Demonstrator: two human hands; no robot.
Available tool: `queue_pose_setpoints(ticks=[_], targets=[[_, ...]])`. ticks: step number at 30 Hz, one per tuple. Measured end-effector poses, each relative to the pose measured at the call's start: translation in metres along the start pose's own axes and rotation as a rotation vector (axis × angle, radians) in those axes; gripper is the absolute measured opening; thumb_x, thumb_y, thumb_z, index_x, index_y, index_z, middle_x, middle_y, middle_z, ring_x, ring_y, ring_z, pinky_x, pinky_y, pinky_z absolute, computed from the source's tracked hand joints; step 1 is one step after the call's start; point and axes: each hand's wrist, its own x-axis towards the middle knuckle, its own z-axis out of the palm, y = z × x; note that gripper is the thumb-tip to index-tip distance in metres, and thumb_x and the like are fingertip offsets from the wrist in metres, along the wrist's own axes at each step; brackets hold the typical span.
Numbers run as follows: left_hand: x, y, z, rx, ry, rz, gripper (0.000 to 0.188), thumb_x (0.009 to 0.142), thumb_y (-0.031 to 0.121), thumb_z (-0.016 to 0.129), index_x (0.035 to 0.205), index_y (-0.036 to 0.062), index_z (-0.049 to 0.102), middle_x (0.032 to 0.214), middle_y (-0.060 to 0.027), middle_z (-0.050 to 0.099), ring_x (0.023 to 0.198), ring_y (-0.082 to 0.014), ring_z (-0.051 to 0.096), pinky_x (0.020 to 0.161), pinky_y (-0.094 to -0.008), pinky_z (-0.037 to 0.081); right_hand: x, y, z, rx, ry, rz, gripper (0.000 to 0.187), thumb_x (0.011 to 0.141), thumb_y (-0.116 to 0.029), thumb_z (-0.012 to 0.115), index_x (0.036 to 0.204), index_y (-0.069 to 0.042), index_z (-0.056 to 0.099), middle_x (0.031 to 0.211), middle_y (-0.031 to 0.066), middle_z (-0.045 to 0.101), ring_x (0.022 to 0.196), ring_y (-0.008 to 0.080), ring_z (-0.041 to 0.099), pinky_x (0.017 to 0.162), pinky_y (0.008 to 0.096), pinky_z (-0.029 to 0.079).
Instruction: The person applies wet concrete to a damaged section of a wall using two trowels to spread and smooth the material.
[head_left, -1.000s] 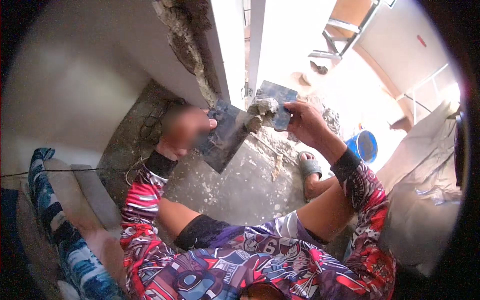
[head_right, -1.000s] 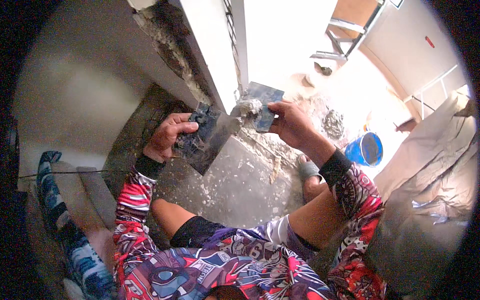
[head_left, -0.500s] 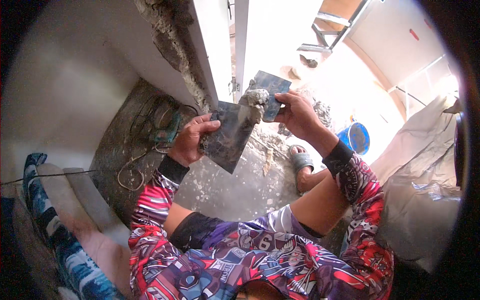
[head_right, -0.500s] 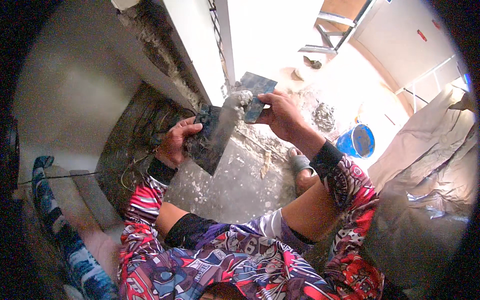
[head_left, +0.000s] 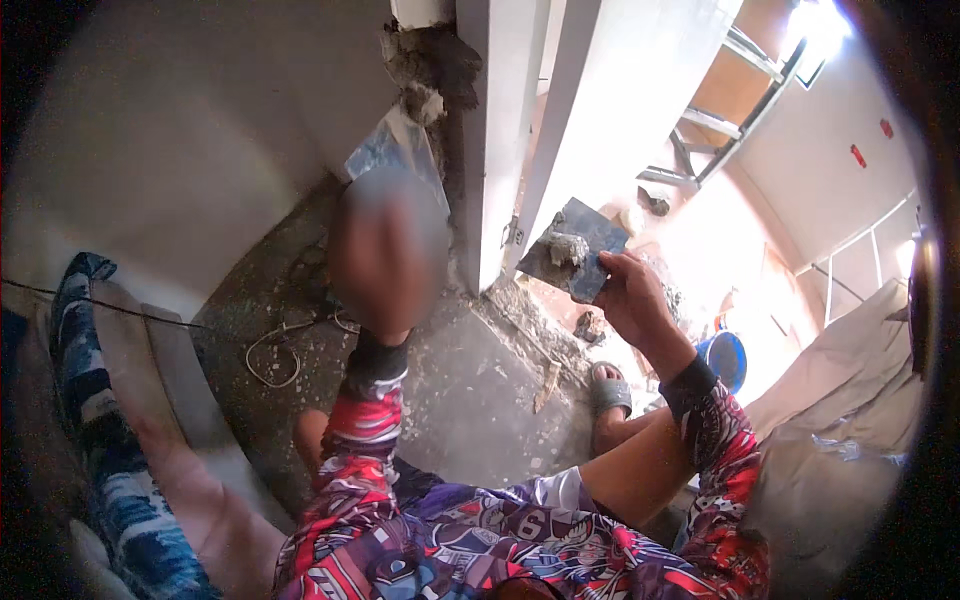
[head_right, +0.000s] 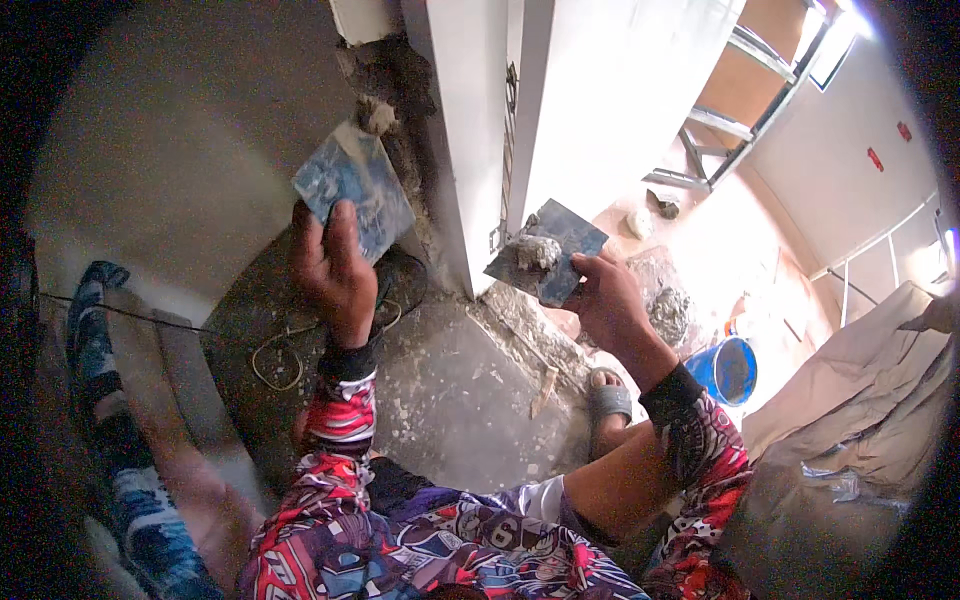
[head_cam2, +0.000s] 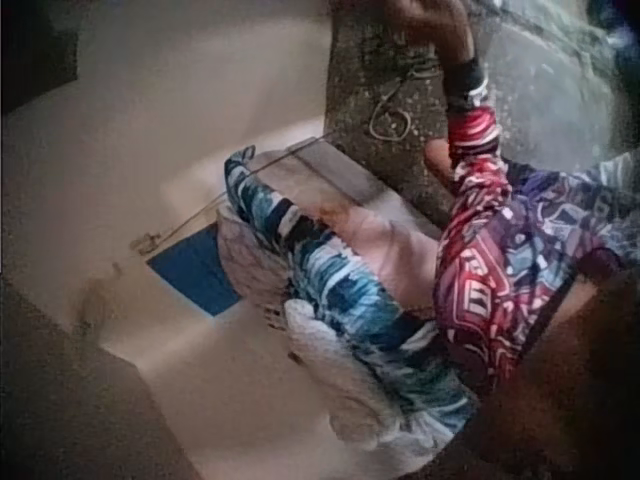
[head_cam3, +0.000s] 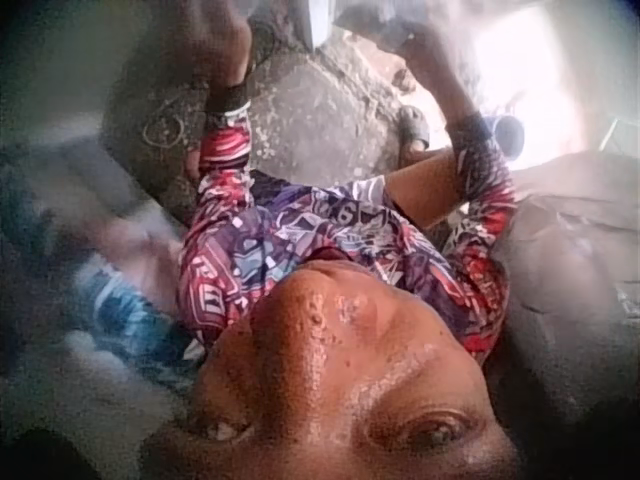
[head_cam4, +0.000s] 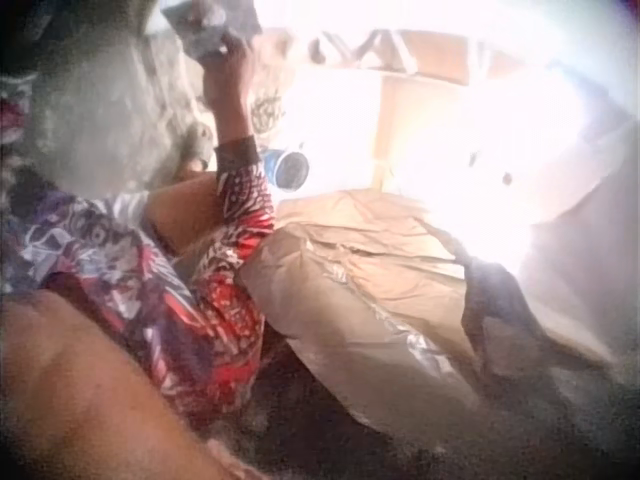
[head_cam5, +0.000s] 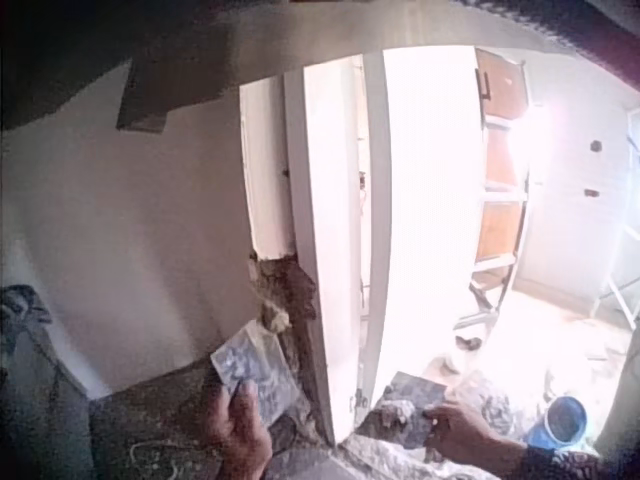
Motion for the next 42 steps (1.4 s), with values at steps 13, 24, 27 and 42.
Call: queue_pose_setpoints(ticks=[13, 24, 27, 42], targets=[[0.032, -0.016, 0.116, 0.315, 0.465, 0.383, 0.030, 0.088, -0.003, 0.055, 0.117, -0.0017, 0.059, 0.108, -0.0235, 0.053, 0.093, -0.0406, 0.057, 0.076, -0.0485, 0.047, 0.003, 0.002, -0.008, -0.022, 0.011, 0.025, 0.018, 0.097, -0.012, 0.051, 0.111, -0.001, 0.053, 0.103, 0.0118, 0.066, 0.086, 0.0240, 0.069, 0.074, 0.0445, 0.062], [0.044, -0.024, 0.102, 0.390, 0.266, 0.485, 0.044, 0.085, 0.000, 0.059, 0.129, 0.0026, 0.059, 0.117, -0.0189, 0.057, 0.100, -0.0377, 0.059, 0.081, -0.0435, 0.051, 0.000, 0.002, -0.011, -0.044, 0.022, 0.013, 0.028, 0.096, -0.008, 0.044, 0.122, 0.002, 0.048, 0.111, 0.0152, 0.062, 0.094, 0.0263, 0.069, 0.077, 0.0449, 0.062], [0.041, -0.020, 0.083, 0.371, 0.143, 0.436, 0.045, 0.086, 0.003, 0.059, 0.130, 0.0034, 0.059, 0.118, -0.0168, 0.058, 0.099, -0.0360, 0.061, 0.081, -0.0432, 0.052, 0.000, 0.000, -0.008, -0.054, -0.024, 0.014, 0.029, 0.096, -0.008, 0.045, 0.122, 0.003, 0.048, 0.111, 0.0157, 0.062, 0.093, 0.0266, 0.069, 0.077, 0.0448, 0.062], [0.022, -0.026, 0.048, 0.171, 0.125, 0.463, 0.016, 0.092, 0.003, 0.059, 0.107, -0.0024, 0.065, 0.101, -0.0150, 0.062, 0.088, -0.0303, 0.063, 0.072, -0.0392, 0.051, 0.005, 0.004, -0.006, -0.049, 0.002, -0.001, 0.019, 0.097, -0.011, 0.050, 0.111, 0.000, 0.055, 0.100, 0.0122, 0.067, 0.086, 0.0244, 0.070, 0.074, 0.0433, 0.063]])
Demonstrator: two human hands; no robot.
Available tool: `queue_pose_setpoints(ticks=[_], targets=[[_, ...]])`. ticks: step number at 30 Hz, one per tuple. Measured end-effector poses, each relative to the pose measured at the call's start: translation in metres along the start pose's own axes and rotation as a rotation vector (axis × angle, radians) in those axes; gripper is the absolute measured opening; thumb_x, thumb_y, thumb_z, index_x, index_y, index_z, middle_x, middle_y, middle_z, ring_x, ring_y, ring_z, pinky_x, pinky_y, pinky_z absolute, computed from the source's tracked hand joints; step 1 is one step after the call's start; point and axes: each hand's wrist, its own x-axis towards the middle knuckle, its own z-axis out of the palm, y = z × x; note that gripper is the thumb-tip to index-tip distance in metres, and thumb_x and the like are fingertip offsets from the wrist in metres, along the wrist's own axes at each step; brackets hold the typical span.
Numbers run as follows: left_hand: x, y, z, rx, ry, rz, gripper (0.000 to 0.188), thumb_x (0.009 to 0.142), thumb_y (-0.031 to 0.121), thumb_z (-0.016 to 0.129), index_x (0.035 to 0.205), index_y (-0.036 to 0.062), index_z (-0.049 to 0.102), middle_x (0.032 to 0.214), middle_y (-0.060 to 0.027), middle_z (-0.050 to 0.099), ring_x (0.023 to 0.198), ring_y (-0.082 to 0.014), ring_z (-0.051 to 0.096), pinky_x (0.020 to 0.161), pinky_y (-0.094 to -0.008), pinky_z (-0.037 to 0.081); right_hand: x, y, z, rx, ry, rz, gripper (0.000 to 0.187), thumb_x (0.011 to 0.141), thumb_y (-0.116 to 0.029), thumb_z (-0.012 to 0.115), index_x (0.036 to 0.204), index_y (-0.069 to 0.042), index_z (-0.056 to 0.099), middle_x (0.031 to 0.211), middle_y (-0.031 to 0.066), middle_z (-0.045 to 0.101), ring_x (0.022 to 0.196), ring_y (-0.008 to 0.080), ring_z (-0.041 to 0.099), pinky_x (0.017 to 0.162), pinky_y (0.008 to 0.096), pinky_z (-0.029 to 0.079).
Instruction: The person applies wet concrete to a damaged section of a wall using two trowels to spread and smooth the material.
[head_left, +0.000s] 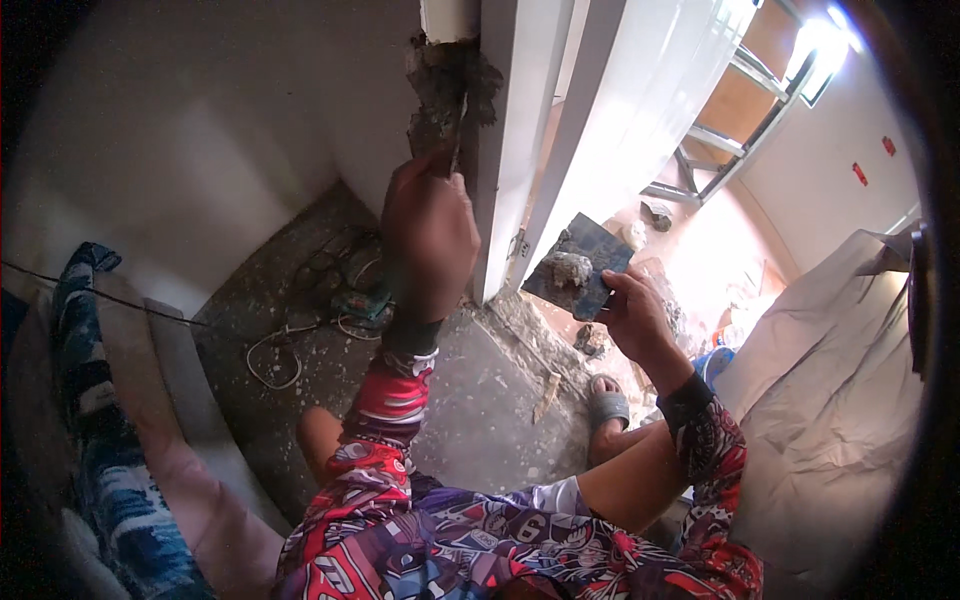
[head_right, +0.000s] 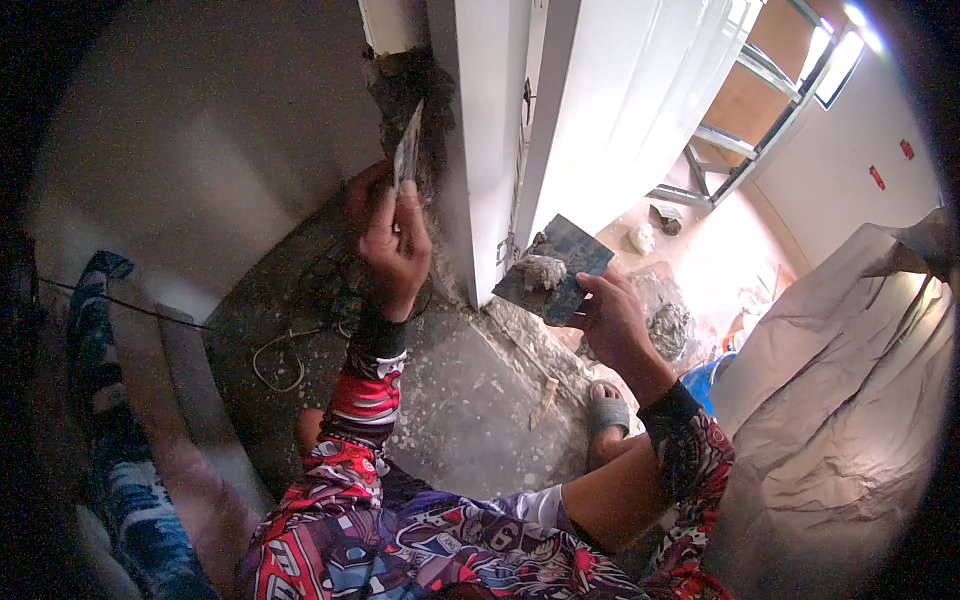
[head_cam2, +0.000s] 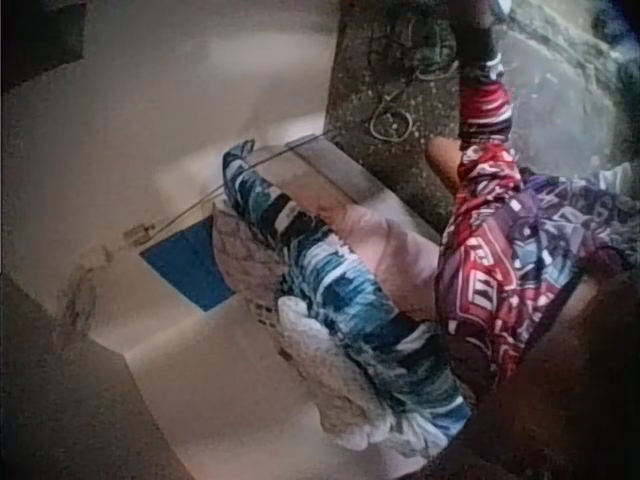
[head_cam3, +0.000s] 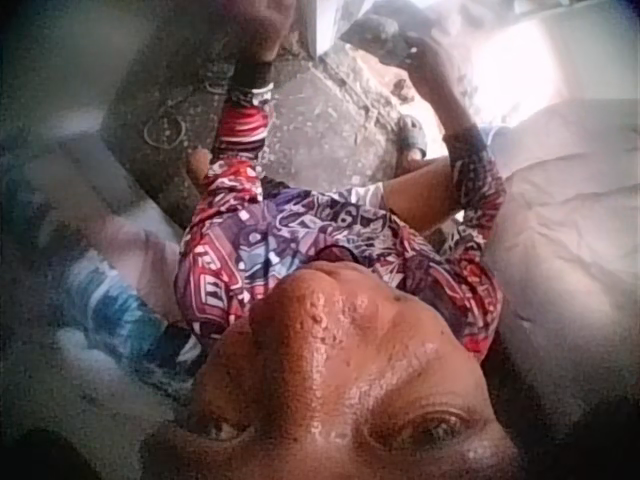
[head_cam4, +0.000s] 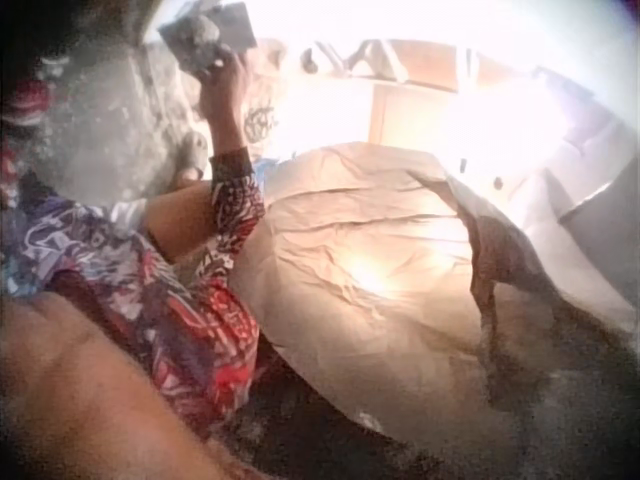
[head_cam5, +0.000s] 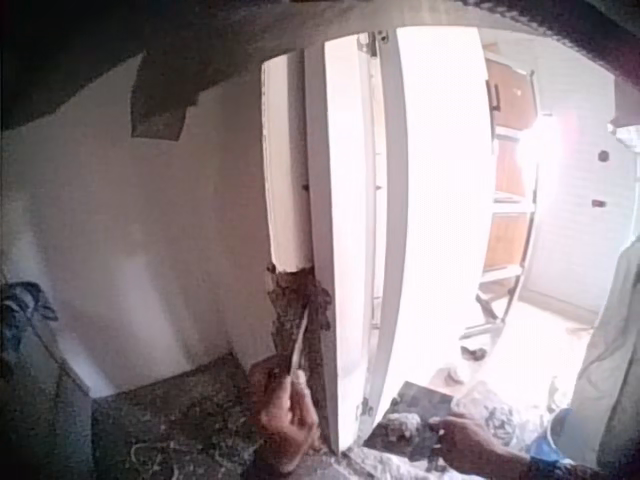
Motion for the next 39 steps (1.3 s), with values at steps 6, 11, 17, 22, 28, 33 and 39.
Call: queue_pose_setpoints(ticks=[6, 11, 17, 22, 28, 33, 39], targets=[[0.002, -0.005, -0.021, -0.108, -0.084, -0.274, 0.010, 0.095, 0.005, 0.058, 0.100, -0.0031, 0.063, 0.091, -0.0147, 0.061, 0.078, -0.0293, 0.059, 0.066, -0.0376, 0.047, -0.004, -0.002, 0.010, -0.010, 0.001, 0.026, 0.019, 0.097, -0.011, 0.049, 0.111, 0.000, 0.055, 0.100, 0.0128, 0.067, 0.087, 0.0246, 0.070, 0.075, 0.0447, 0.062], [-0.004, -0.007, -0.032, -0.194, -0.138, -0.419, 0.010, 0.097, 0.008, 0.060, 0.100, -0.0019, 0.061, 0.086, -0.0097, 0.059, 0.078, -0.0167, 0.056, 0.068, -0.0312, 0.046, -0.007, -0.001, 0.007, -0.009, 0.020, 0.016, 0.018, 0.097, -0.010, 0.049, 0.112, -0.001, 0.053, 0.099, 0.0117, 0.066, 0.085, 0.0231, 0.070, 0.073, 0.0445, 0.062], [-0.034, -0.003, -0.069, -0.515, -0.405, -0.483, 0.015, 0.097, 0.008, 0.060, 0.109, -0.0017, 0.062, 0.094, -0.0089, 0.064, 0.084, -0.0134, 0.058, 0.075, -0.0290, 0.048, 0.007, 0.007, 0.006, 0.005, -0.068, 0.020, 0.021, 0.096, -0.010, 0.054, 0.114, 0.000, 0.053, 0.098, 0.0088, 0.061, 0.084, 0.0184, 0.068, 0.069, 0.0367, 0.064], [-0.025, 0.004, -0.088, -0.405, -0.790, -0.372, 0.016, 0.097, 0.011, 0.060, 0.105, -0.0029, 0.064, 0.090, -0.0095, 0.067, 0.079, -0.0115, 0.059, 0.071, -0.0291, 0.048, 0.006, -0.002, -0.008, -0.058, -0.090, 0.049, 0.026, 0.095, -0.007, 0.053, 0.120, 0.001, 0.052, 0.104, 0.0088, 0.064, 0.088, 0.0174, 0.068, 0.077, 0.0335, 0.060], [-0.030, 0.001, -0.094, -0.494, -0.812, -0.723, 0.018, 0.098, 0.015, 0.062, 0.100, -0.0033, 0.065, 0.084, -0.0065, 0.067, 0.078, -0.0090, 0.056, 0.068, -0.0274, 0.047, 0.002, -0.003, 0.002, -0.071, -0.103, 0.094, 0.028, 0.097, -0.008, 0.053, 0.122, 0.002, 0.051, 0.105, 0.0093, 0.063, 0.089, 0.0156, 0.068, 0.078, 0.0319, 0.059], [-0.032, 0.001, -0.093, -0.408, -0.790, -0.738, 0.021, 0.099, 0.017, 0.060, 0.092, -0.0032, 0.062, 0.081, -0.0018, 0.064, 0.076, -0.0067, 0.052, 0.067, -0.0252, 0.045, 0.000, -0.004, 0.001, -0.071, -0.116, 0.091, 0.027, 0.097, -0.009, 0.053, 0.121, 0.001, 0.052, 0.102, 0.0085, 0.064, 0.085, 0.0147, 0.068, 0.075, 0.0316, 0.060], [-0.040, -0.018, -0.085, -0.480, -0.787, -0.844, 0.022, 0.100, 0.019, 0.060, 0.092, -0.0016, 0.061, 0.078, 0.0016, 0.060, 0.074, -0.0054, 0.049, 0.066, -0.0248, 0.043, -0.002, -0.002, 0.005, -0.128, -0.085, 0.132, 0.025, 0.096, -0.009, 0.053, 0.119, 0.001, 0.054, 0.101, 0.0078, 0.064, 0.085, 0.0138, 0.067, 0.073, 0.0303, 0.060]])
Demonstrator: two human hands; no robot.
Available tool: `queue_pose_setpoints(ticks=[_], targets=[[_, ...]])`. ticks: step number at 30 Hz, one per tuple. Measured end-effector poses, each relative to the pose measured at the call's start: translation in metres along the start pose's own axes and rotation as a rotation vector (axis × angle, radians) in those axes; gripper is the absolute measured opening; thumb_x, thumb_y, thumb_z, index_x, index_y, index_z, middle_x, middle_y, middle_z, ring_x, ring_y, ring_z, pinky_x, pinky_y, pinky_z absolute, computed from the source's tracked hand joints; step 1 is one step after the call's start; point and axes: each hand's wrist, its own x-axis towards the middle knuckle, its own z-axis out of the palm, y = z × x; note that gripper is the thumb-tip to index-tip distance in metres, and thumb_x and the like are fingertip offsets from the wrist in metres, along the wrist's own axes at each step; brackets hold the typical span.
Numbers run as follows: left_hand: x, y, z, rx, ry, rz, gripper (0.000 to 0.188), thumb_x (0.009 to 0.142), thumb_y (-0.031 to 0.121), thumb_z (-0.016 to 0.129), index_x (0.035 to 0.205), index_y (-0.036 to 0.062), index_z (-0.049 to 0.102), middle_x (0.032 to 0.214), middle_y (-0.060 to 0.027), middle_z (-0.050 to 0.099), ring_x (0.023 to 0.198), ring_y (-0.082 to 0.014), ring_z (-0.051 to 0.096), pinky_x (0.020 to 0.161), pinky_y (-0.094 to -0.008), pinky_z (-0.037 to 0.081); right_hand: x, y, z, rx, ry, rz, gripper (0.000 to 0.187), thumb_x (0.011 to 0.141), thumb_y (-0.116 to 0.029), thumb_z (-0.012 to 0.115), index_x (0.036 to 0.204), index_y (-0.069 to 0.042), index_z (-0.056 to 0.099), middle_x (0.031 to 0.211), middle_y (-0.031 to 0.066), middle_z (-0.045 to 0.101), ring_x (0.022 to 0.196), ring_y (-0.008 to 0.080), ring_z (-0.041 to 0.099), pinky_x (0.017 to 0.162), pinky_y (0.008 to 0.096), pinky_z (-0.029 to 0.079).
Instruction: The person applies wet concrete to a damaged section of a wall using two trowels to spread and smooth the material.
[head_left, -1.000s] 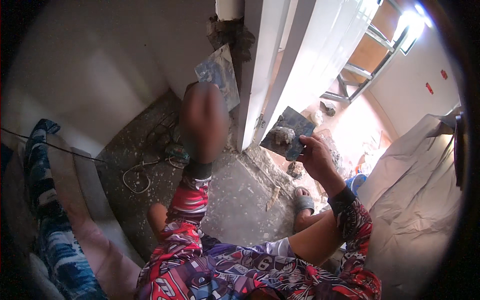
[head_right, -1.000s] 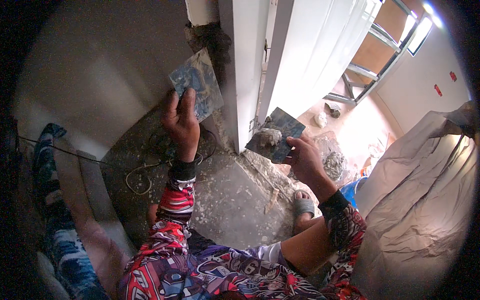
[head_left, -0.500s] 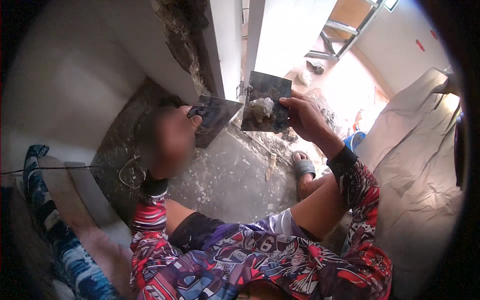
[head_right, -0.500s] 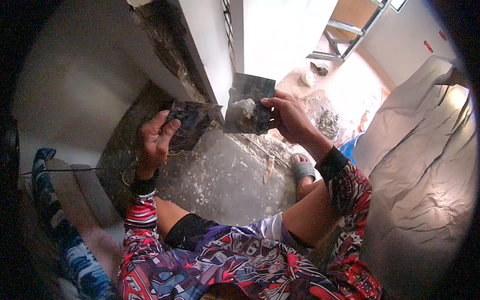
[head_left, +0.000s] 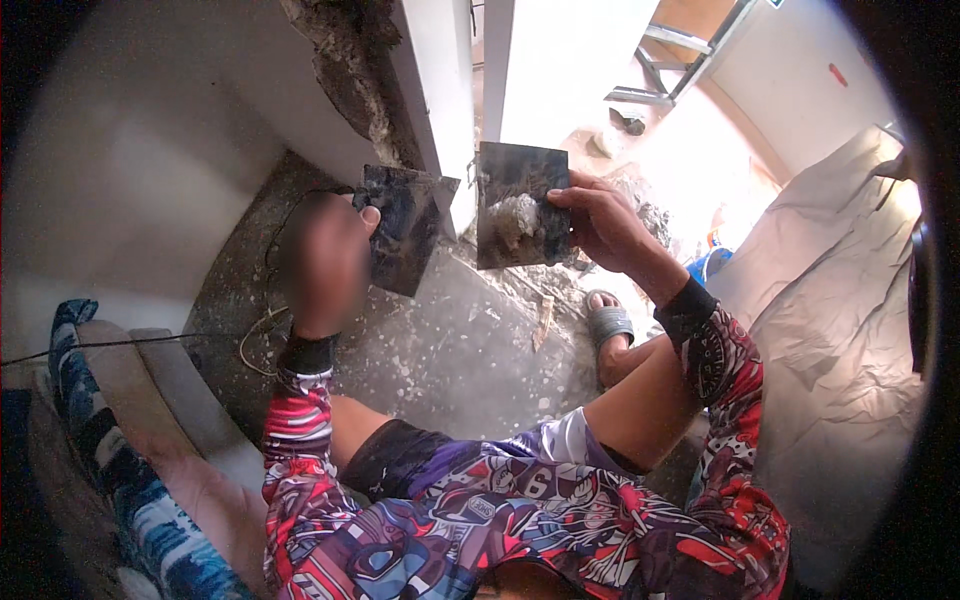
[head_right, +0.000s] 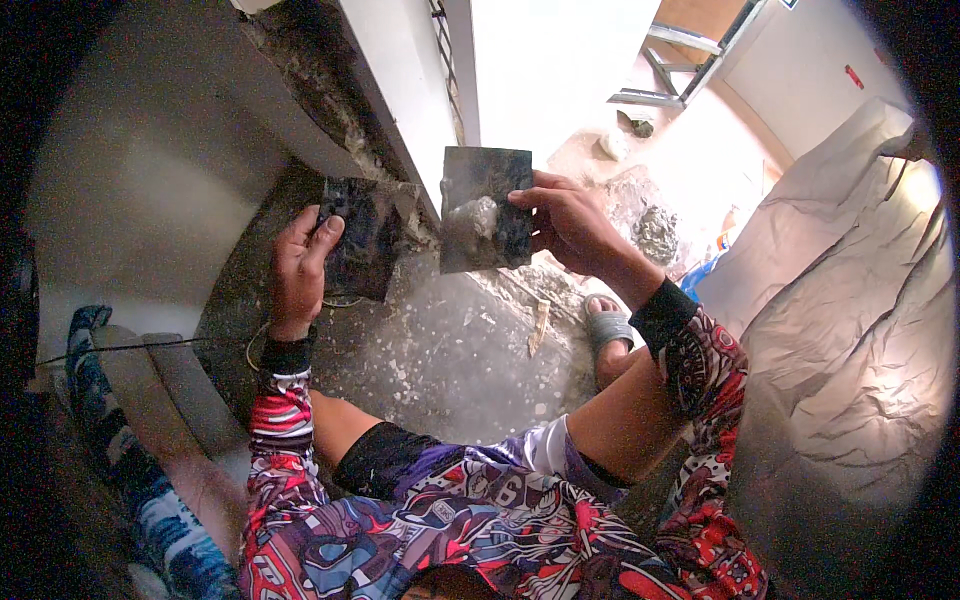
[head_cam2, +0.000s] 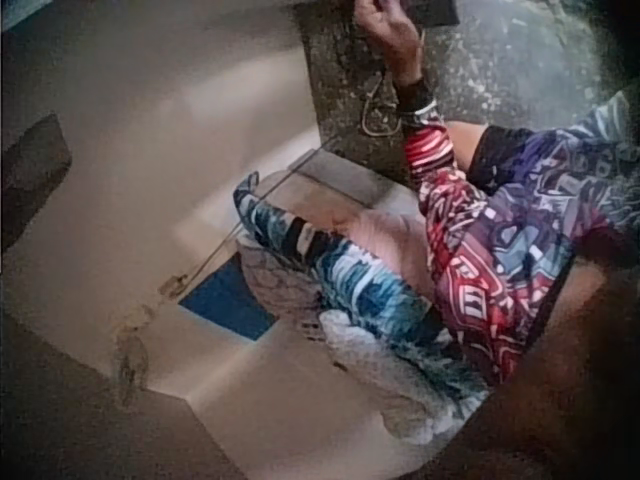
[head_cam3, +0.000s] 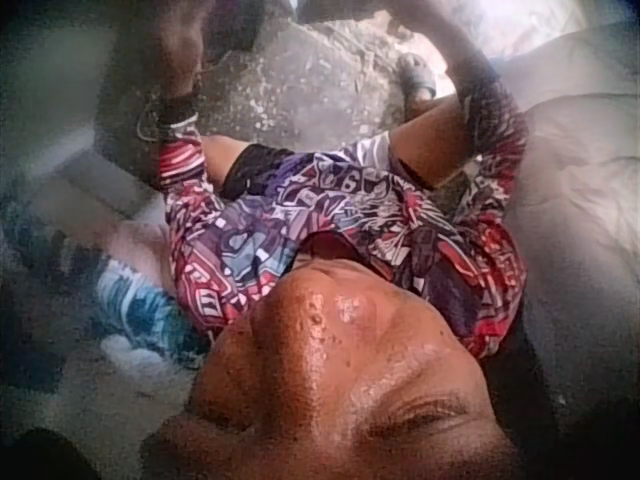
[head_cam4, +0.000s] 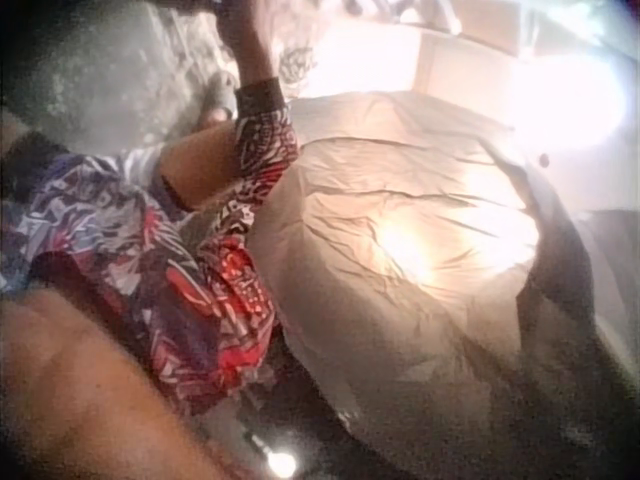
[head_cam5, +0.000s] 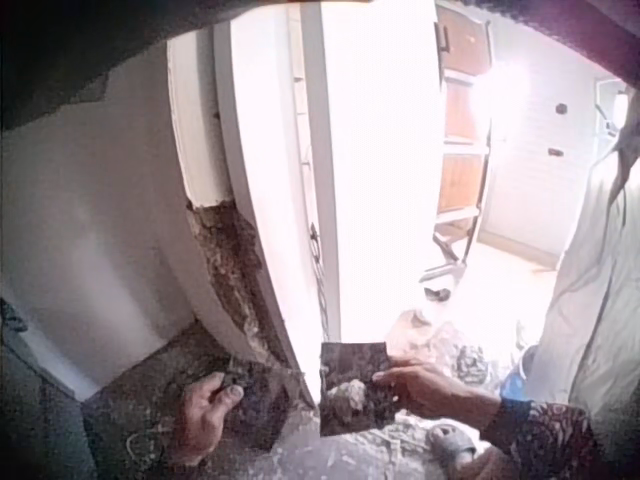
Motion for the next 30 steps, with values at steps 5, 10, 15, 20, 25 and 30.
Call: queue_pose_setpoints(ticks=[5, 10, 15, 20, 25, 30], targets=[[0.015, 0.004, 0.002, 0.024, -0.084, 0.004, 0.022, 0.099, 0.022, 0.061, 0.091, 0.0009, 0.062, 0.080, 0.0028, 0.060, 0.076, -0.0052, 0.050, 0.068, -0.0247, 0.043, 0.004, 0.010, -0.008, 0.006, -0.102, 0.006, 0.025, 0.094, -0.011, 0.056, 0.115, 0.002, 0.057, 0.094, 0.0090, 0.066, 0.077, 0.0169, 0.070, 0.063, 0.0304, 0.062], [0.015, -0.003, -0.003, 0.191, -0.199, -0.006, 0.020, 0.097, 0.023, 0.061, 0.093, 0.0038, 0.064, 0.082, 0.0036, 0.062, 0.077, -0.0049, 0.052, 0.070, -0.0240, 0.043, 0.003, 0.011, -0.001, 0.052, -0.096, 0.010, 0.020, 0.093, -0.010, 0.057, 0.110, 0.002, 0.058, 0.090, 0.0083, 0.065, 0.075, 0.0163, 0.069, 0.065, 0.0312, 0.062], [0.001, 0.000, 0.009, 0.022, -0.344, -0.142, 0.019, 0.098, 0.018, 0.060, 0.097, -0.0010, 0.065, 0.083, 0.0030, 0.063, 0.077, -0.0045, 0.051, 0.072, -0.0247, 0.044, 0.012, 0.020, -0.012, -0.002, -0.073, 0.037, 0.020, 0.093, -0.010, 0.057, 0.108, 0.003, 0.059, 0.090, 0.0094, 0.066, 0.075, 0.0175, 0.069, 0.065, 0.0315, 0.061], [-0.007, -0.027, 0.023, -0.188, -0.351, -0.291, 0.018, 0.098, 0.016, 0.059, 0.101, 0.0003, 0.067, 0.089, 0.0028, 0.066, 0.081, -0.0037, 0.055, 0.076, -0.0240, 0.046, 0.004, 0.012, -0.005, -0.044, -0.018, 0.070, 0.022, 0.094, -0.010, 0.054, 0.110, 0.004, 0.059, 0.095, 0.0117, 0.067, 0.080, 0.0204, 0.071, 0.069, 0.0361, 0.063], [-0.015, -0.044, 0.038, -0.513, -0.346, -0.498, 0.019, 0.098, 0.016, 0.060, 0.107, 0.0013, 0.068, 0.097, -0.0001, 0.070, 0.085, -0.0069, 0.063, 0.079, -0.0246, 0.051, 0.004, 0.011, 0.007, -0.070, -0.010, 0.023, 0.027, 0.096, -0.009, 0.050, 0.118, 0.004, 0.058, 0.100, 0.0134, 0.068, 0.084, 0.0235, 0.072, 0.071, 0.0386, 0.064], [-0.022, -0.053, 0.045, -0.801, -0.253, -0.635, 0.021, 0.097, 0.016, 0.060, 0.111, 0.0018, 0.067, 0.102, -0.0046, 0.072, 0.087, -0.0134, 0.069, 0.081, -0.0284, 0.056, 0.007, 0.013, 0.003, -0.127, -0.003, 0.020, 0.029, 0.097, -0.009, 0.048, 0.122, 0.003, 0.056, 0.102, 0.0150, 0.068, 0.086, 0.0255, 0.072, 0.070, 0.0398, 0.063]])
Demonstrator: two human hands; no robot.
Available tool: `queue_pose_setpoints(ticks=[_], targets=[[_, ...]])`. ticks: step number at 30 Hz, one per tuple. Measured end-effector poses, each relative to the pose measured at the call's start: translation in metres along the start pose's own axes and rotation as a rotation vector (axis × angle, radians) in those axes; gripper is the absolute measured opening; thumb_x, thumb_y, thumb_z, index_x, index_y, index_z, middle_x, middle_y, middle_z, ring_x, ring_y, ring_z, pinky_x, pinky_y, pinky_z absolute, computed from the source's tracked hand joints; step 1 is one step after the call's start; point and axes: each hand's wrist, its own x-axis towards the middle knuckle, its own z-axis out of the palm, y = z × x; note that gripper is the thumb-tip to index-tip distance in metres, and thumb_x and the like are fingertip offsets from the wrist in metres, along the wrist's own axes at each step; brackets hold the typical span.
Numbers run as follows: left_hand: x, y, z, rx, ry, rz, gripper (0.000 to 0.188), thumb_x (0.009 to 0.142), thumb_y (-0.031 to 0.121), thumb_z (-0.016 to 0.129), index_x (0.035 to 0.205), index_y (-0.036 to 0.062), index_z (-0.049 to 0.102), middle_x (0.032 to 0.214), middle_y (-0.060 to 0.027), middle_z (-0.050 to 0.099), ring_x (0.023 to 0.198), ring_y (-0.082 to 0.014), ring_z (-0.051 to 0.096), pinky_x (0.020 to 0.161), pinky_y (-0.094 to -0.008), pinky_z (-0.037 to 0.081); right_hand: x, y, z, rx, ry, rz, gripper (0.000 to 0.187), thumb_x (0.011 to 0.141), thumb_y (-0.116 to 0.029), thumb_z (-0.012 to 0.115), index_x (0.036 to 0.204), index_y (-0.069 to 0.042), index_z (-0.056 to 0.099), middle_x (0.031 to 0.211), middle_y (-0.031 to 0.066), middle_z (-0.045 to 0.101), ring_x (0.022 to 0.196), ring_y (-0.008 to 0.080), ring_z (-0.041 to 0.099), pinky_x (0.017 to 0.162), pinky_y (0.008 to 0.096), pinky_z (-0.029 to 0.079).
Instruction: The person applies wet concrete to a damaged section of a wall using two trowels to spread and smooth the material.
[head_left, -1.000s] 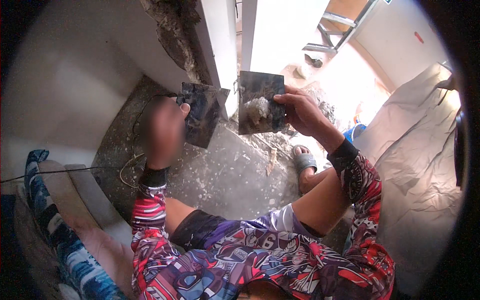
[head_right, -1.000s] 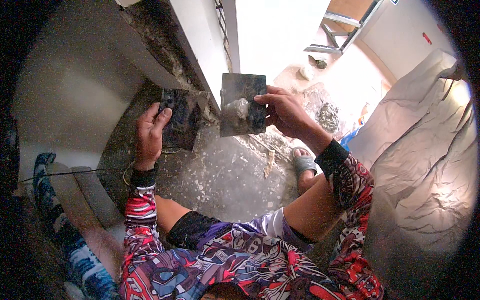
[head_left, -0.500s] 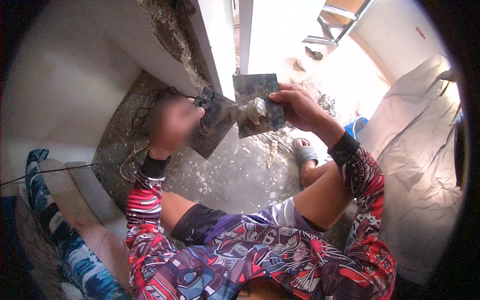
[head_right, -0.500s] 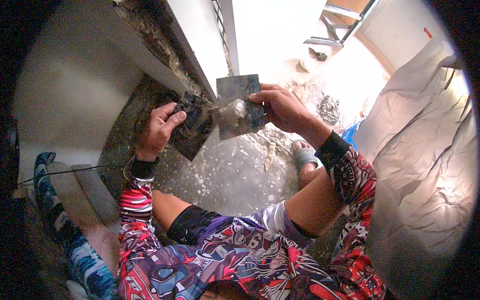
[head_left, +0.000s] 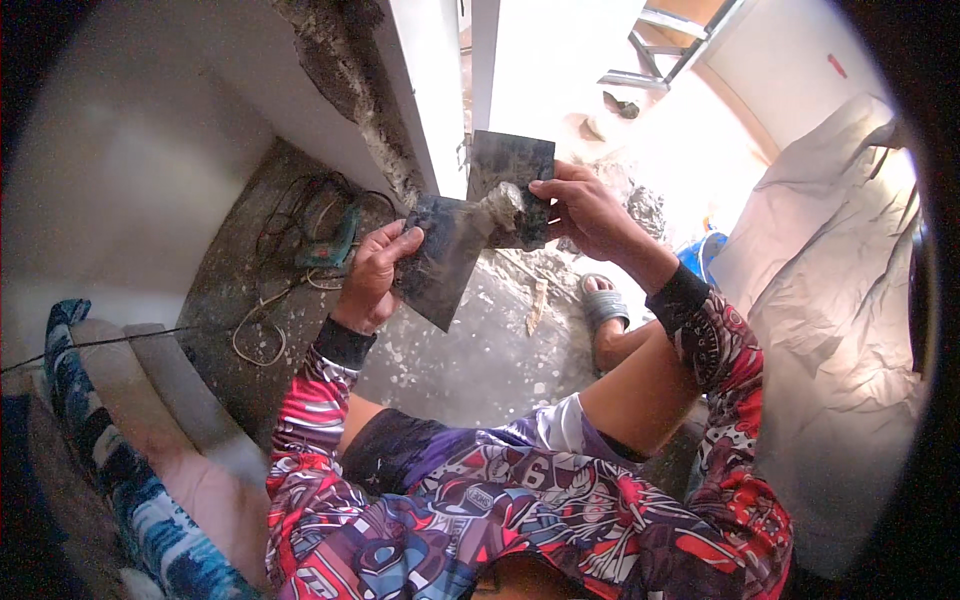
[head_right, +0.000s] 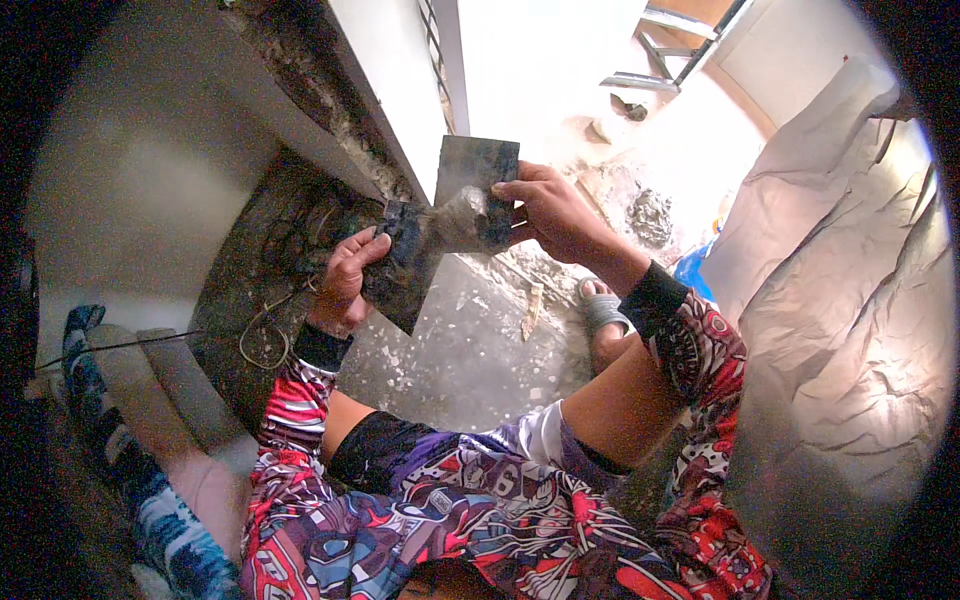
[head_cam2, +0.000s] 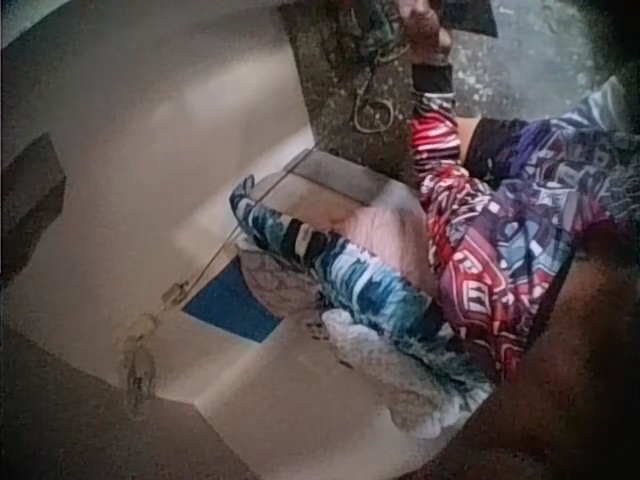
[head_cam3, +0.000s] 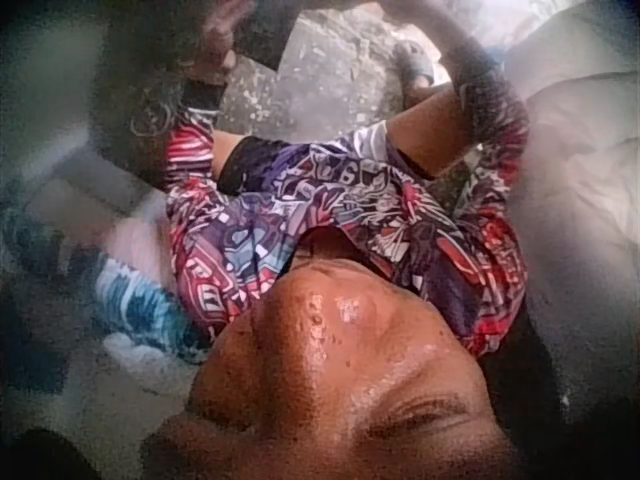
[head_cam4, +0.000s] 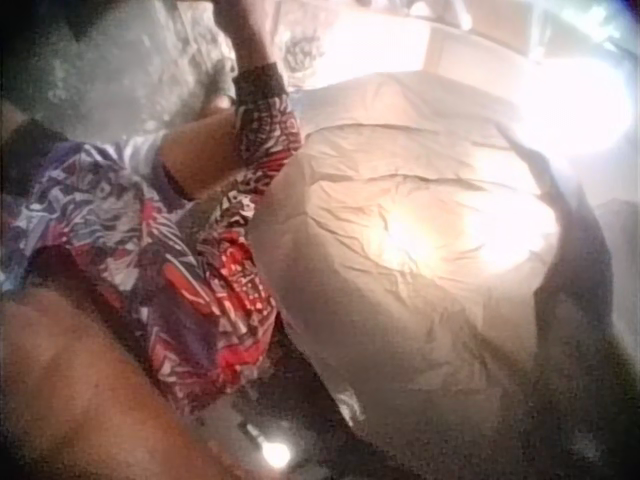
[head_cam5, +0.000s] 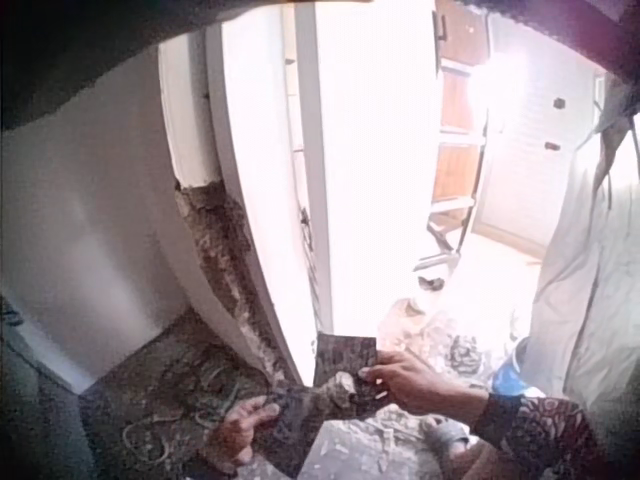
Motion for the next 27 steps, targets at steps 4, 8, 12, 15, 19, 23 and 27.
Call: queue_pose_setpoints(ticks=[4, 8, 12, 15, 19, 23, 27], targets=[[-0.005, 0.006, 0.009, -0.064, 0.008, 0.027, 0.022, 0.097, 0.016, 0.060, 0.112, 0.0009, 0.066, 0.103, -0.0059, 0.072, 0.089, -0.0148, 0.069, 0.083, -0.0296, 0.056, 0.001, 0.003, -0.002, 0.000, -0.016, -0.030, 0.030, 0.098, -0.010, 0.048, 0.124, 0.003, 0.056, 0.103, 0.0159, 0.068, 0.085, 0.0259, 0.072, 0.070, 0.0399, 0.063], [-0.002, 0.008, 0.011, -0.135, -0.030, -0.008, 0.023, 0.099, 0.016, 0.057, 0.114, 0.0003, 0.065, 0.106, -0.0076, 0.071, 0.093, -0.0166, 0.069, 0.085, -0.0319, 0.056, -0.003, -0.003, 0.002, -0.034, -0.029, -0.026, 0.030, 0.098, -0.011, 0.048, 0.123, 0.003, 0.056, 0.102, 0.0157, 0.068, 0.084, 0.0263, 0.072, 0.069, 0.0398, 0.063], [0.002, 0.007, 0.009, -0.194, -0.050, -0.015, 0.023, 0.099, 0.015, 0.056, 0.115, 0.0003, 0.064, 0.108, -0.0095, 0.071, 0.095, -0.0187, 0.069, 0.087, -0.0338, 0.056, -0.003, -0.003, 0.003, -0.009, -0.053, -0.049, 0.029, 0.098, -0.011, 0.049, 0.122, 0.003, 0.056, 0.102, 0.0154, 0.068, 0.085, 0.0263, 0.072, 0.069, 0.0401, 0.063], [0.005, 0.006, 0.009, -0.234, -0.010, -0.012, 0.023, 0.099, 0.014, 0.056, 0.114, 0.0000, 0.065, 0.109, -0.0103, 0.071, 0.096, -0.0205, 0.070, 0.088, -0.0348, 0.057, -0.003, -0.004, 0.004, 0.014, -0.038, -0.019, 0.029, 0.097, -0.012, 0.051, 0.121, 0.004, 0.057, 0.101, 0.0147, 0.068, 0.084, 0.0257, 0.072, 0.069, 0.0407, 0.064], [0.001, 0.024, 0.019, -0.217, -0.039, 0.057, 0.024, 0.098, 0.014, 0.057, 0.115, -0.0005, 0.065, 0.110, -0.0114, 0.071, 0.098, -0.0223, 0.070, 0.089, -0.0358, 0.057, -0.001, -0.001, 0.001, 0.067, -0.030, 0.018, 0.026, 0.097, -0.010, 0.051, 0.118, 0.005, 0.054, 0.099, 0.0136, 0.065, 0.083, 0.0230, 0.071, 0.071, 0.0400, 0.065], [-0.007, 0.045, 0.036, -0.153, 0.042, 0.221, 0.025, 0.096, 0.011, 0.055, 0.116, -0.0010, 0.065, 0.110, -0.0123, 0.071, 0.098, -0.0232, 0.070, 0.089, -0.0369, 0.057, -0.003, -0.005, 0.004, 0.142, -0.003, 0.043, 0.022, 0.098, -0.009, 0.051, 0.115, 0.004, 0.051, 0.098, 0.0109, 0.063, 0.080, 0.0197, 0.070, 0.071, 0.0379, 0.065], [-0.020, 0.057, 0.029, 0.276, 0.099, 0.540, 0.037, 0.095, 0.013, 0.054, 0.130, 0.0021, 0.056, 0.118, -0.0127, 0.067, 0.103, -0.0279, 0.068, 0.096, -0.0422, 0.054, 0.002, 0.001, 0.004, 0.224, -0.079, 0.002, 0.017, 0.097, -0.013, 0.056, 0.108, 0.000, 0.058, 0.096, 0.0101, 0.064, 0.083, 0.0214, 0.069, 0.074, 0.0403, 0.064]])
